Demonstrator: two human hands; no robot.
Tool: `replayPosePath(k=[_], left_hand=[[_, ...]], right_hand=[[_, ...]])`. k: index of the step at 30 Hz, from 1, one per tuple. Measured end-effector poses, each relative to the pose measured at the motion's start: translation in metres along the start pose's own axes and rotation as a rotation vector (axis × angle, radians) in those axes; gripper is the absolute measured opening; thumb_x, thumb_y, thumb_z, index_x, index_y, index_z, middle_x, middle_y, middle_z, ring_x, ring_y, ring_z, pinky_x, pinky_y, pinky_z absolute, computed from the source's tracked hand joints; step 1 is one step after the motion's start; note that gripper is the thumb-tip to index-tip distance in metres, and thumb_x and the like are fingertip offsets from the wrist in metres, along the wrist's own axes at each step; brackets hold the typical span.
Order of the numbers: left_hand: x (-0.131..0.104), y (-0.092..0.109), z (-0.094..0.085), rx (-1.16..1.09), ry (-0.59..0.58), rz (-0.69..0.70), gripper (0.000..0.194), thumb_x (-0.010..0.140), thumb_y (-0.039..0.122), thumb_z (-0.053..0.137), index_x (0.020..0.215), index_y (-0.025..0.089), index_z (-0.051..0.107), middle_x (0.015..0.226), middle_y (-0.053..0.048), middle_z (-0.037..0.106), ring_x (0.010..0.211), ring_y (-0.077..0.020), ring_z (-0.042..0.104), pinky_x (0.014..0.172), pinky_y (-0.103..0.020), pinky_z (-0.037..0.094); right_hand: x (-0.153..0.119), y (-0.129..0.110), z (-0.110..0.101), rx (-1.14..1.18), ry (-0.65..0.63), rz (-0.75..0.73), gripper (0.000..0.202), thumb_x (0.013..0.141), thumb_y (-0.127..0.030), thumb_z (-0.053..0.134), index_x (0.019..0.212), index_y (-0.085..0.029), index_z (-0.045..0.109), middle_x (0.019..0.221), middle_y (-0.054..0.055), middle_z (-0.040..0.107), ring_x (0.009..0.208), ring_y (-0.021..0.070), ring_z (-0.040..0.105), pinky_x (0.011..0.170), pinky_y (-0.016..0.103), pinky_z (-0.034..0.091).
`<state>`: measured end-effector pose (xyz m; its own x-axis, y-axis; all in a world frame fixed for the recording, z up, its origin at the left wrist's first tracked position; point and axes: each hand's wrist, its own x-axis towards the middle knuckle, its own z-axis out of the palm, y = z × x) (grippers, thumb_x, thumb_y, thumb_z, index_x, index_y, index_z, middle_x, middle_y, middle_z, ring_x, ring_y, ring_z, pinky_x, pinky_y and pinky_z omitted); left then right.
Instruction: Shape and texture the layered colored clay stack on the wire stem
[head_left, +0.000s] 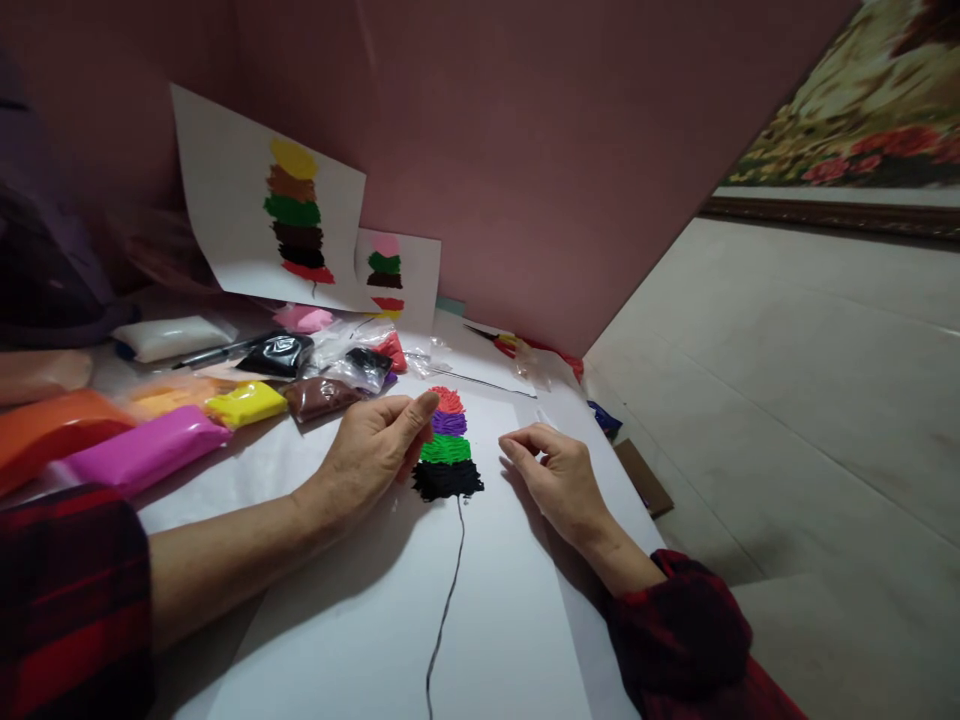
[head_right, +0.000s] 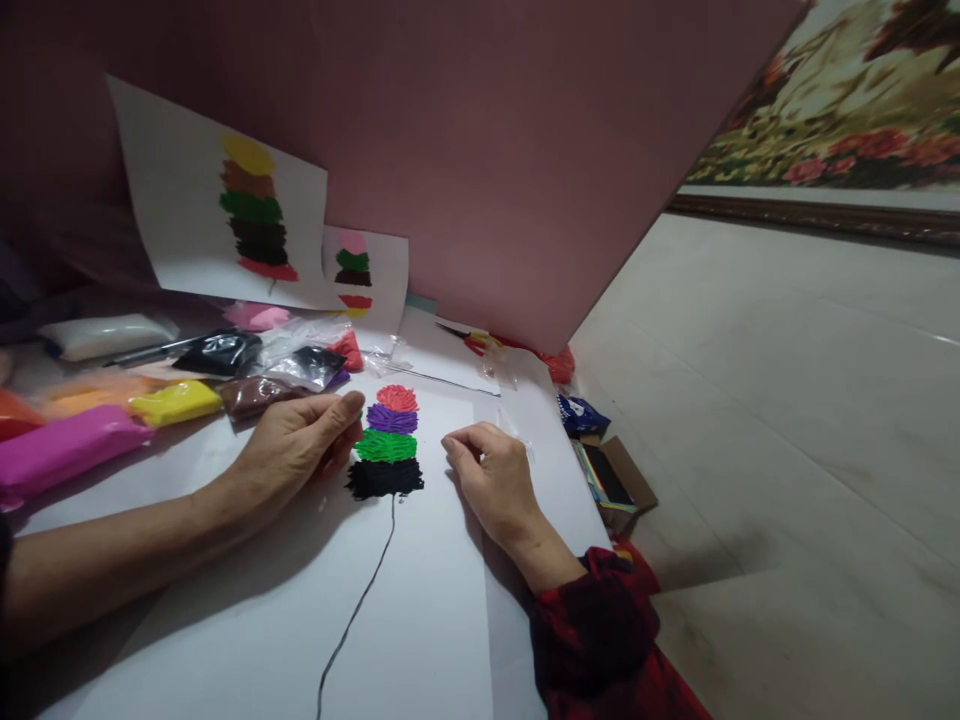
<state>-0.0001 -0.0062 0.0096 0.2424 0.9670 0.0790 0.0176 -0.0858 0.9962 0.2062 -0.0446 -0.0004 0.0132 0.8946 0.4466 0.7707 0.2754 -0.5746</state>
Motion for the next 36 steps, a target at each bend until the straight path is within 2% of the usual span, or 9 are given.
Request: replayPosePath(k=[5,9,12,15,19,22,28,32,36], left_hand=[[0.0044,-0.0023,0.0001,-0.047,0.160,0.061,0.015,0.082,0.029,0.056,0.078,0.016,0.060,0.057,0.004,0.054,0.045,-0.0080,0.045,0.039,-0.019,0.031],[0.0070,-0.0028,0.0005,-0.084,0.197,0.037,0.016,0.077,0.020,0.058,0.091,0.014,0.062,0.066,0.003,0.057,0.050,-0.0083,0.048,0.042,-0.020,0.034],[0.0075,-0.0036,0.0001,-0.082,0.206,0.055,0.015,0.070,0.019,0.067,0.082,0.016,0.059,0.067,0.004,0.057,0.053,-0.0081,0.049,0.042,-0.019,0.034],[0.0074,-0.0055,-0.0011,-0.081,0.189,0.084,0.018,0.072,0.026,0.069,0.071,0.018,0.052,0.057,0.006,0.050,0.046,-0.0062,0.043,0.039,-0.018,0.030],[0.0064,-0.0075,-0.0030,-0.023,0.154,0.102,0.033,0.083,0.044,0.057,0.064,0.018,0.050,0.049,0.006,0.047,0.039,-0.0065,0.039,0.037,-0.019,0.028],[0.0062,-0.0084,-0.0031,0.009,0.141,0.113,0.042,0.087,0.049,0.049,0.059,0.018,0.052,0.046,0.004,0.047,0.040,-0.0076,0.040,0.038,-0.019,0.029],[0.0065,-0.0045,0.0012,-0.137,0.181,0.015,0.011,0.080,0.024,0.056,0.080,0.014,0.062,0.059,0.002,0.058,0.045,-0.0078,0.047,0.040,-0.018,0.033],[0.0066,-0.0010,0.0033,-0.120,0.193,0.003,0.012,0.069,0.018,0.065,0.080,0.013,0.063,0.066,0.001,0.063,0.051,-0.0086,0.052,0.042,-0.018,0.035],[0.0070,-0.0010,0.0028,-0.115,0.176,0.025,0.013,0.065,0.019,0.070,0.069,0.015,0.058,0.053,0.007,0.054,0.043,-0.0061,0.045,0.040,-0.017,0.032]], right_hand=[[-0.0008,-0.0014,-0.0002,0.068,0.000,0.029,0.016,0.083,-0.021,0.058,0.072,-0.017,0.070,0.072,0.005,0.068,0.063,0.0160,0.058,0.057,0.029,0.042],[-0.0012,-0.0013,-0.0008,0.085,0.025,0.033,0.016,0.083,-0.023,0.058,0.073,-0.017,0.069,0.072,0.004,0.068,0.063,0.0158,0.057,0.057,0.029,0.042],[-0.0010,-0.0008,-0.0010,0.083,0.042,0.023,0.016,0.083,-0.023,0.058,0.073,-0.017,0.069,0.071,0.004,0.068,0.062,0.0155,0.056,0.058,0.030,0.042],[-0.0008,0.0003,-0.0010,0.085,0.049,0.019,0.016,0.083,-0.023,0.059,0.072,-0.016,0.069,0.071,0.004,0.068,0.062,0.0152,0.056,0.058,0.029,0.041],[-0.0005,0.0015,-0.0001,0.097,0.063,0.021,0.016,0.084,-0.024,0.059,0.072,-0.017,0.068,0.069,0.003,0.067,0.061,0.0150,0.056,0.057,0.028,0.041],[-0.0001,0.0022,0.0006,0.107,0.066,0.021,0.016,0.084,-0.024,0.060,0.072,-0.016,0.068,0.068,0.003,0.067,0.062,0.0150,0.056,0.056,0.027,0.041],[-0.0007,0.0030,-0.0001,0.121,0.085,0.020,0.016,0.084,-0.024,0.060,0.073,-0.016,0.068,0.068,0.003,0.066,0.062,0.0149,0.057,0.056,0.027,0.041],[-0.0007,0.0021,-0.0007,0.126,0.111,0.023,0.015,0.084,-0.024,0.061,0.073,-0.016,0.069,0.067,0.002,0.066,0.061,0.0146,0.057,0.056,0.027,0.041],[-0.0001,0.0019,-0.0004,0.139,0.122,0.028,0.015,0.083,-0.024,0.061,0.073,-0.016,0.069,0.066,0.002,0.066,0.061,0.0146,0.057,0.056,0.027,0.042]])
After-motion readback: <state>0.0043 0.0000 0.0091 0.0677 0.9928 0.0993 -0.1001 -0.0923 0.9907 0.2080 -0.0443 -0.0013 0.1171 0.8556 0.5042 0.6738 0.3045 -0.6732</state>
